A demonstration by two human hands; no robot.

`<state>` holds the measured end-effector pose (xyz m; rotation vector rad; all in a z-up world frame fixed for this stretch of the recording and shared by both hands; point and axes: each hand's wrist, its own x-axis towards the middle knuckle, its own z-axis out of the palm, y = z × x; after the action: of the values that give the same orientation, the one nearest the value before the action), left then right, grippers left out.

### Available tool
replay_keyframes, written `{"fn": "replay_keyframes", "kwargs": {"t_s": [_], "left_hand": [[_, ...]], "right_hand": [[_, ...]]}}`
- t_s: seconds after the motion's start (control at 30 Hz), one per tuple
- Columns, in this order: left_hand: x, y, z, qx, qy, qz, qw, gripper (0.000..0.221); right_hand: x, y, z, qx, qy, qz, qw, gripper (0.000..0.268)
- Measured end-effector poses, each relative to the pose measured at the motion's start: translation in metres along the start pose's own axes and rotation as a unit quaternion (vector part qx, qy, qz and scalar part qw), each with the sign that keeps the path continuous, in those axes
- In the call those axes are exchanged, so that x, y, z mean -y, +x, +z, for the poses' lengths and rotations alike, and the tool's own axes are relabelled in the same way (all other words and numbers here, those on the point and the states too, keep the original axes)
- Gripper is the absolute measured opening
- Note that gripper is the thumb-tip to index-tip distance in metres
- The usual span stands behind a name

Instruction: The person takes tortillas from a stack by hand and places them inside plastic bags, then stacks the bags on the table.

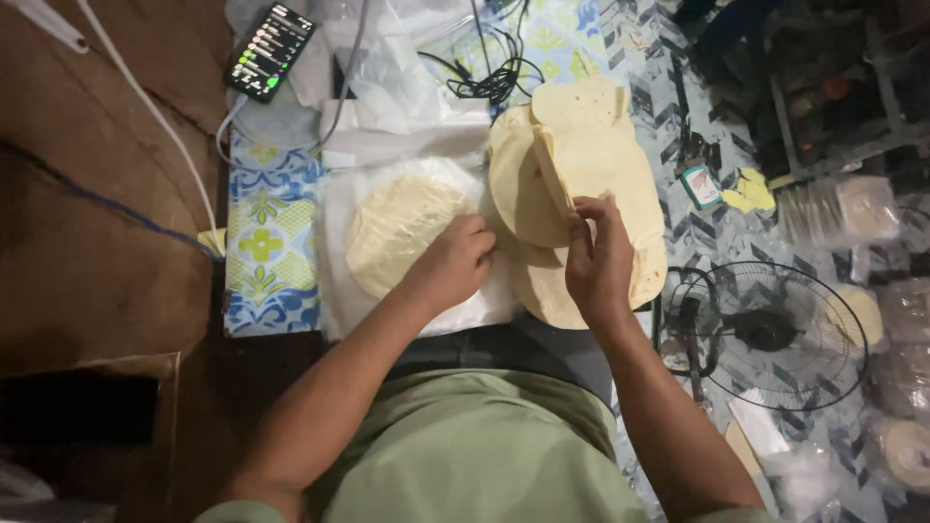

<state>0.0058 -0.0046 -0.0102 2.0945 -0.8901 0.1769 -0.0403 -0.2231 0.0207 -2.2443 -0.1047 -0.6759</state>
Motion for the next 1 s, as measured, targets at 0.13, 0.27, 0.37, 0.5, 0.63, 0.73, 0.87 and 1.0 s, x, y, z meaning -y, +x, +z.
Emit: {"fn": "replay_keyframes", "kwargs": {"t_s": [0.13, 0.27, 0.37, 0.5, 0.63, 0.73, 0.87, 1.0], "left_hand": [[-0.015, 0.020, -0.006, 0.028, 0.046, -0.082, 0.995, 0.008], [-0.050, 0.050, -0.010, -0.065, -0.405, -0.333, 0.849, 0.032], [-0.042, 0.067, 0.004, -0.004, -0.267, -0.334, 0.904, 0.055], [-0.031, 0.071, 0.023, -0.051, -0.267, -0.331, 0.904, 0.059], [-0.029, 0.065, 0.020, -0.072, -0.430, -0.343, 0.832, 0.060], [-0.017, 0.058, 0.023, -0.072, -0.487, -0.323, 0.808, 0.063], [-0.007, 0.054, 0.031, -0.075, -0.516, -0.291, 0.802, 0.069], [-0.012, 0.053, 0.022, -0.069, -0.511, -0.300, 0.802, 0.075]], "right_hand": [[0.004, 0.001, -0.003, -0.042, 0.119, 0.049, 0.991, 0.008], [0.002, 0.002, -0.003, -0.051, 0.187, 0.057, 0.979, 0.007], [0.012, 0.007, -0.003, -0.016, 0.117, -0.012, 0.993, 0.015], [0.016, 0.011, -0.012, 0.015, 0.061, -0.029, 0.998, 0.007], [-0.003, 0.018, -0.019, 0.110, -0.016, 0.013, 0.994, 0.009], [-0.009, 0.025, -0.026, 0.174, -0.060, 0.048, 0.982, 0.012], [-0.008, 0.033, -0.028, 0.211, -0.067, 0.061, 0.973, 0.011], [0.003, 0.036, -0.033, 0.222, -0.058, 0.064, 0.971, 0.009]]}}
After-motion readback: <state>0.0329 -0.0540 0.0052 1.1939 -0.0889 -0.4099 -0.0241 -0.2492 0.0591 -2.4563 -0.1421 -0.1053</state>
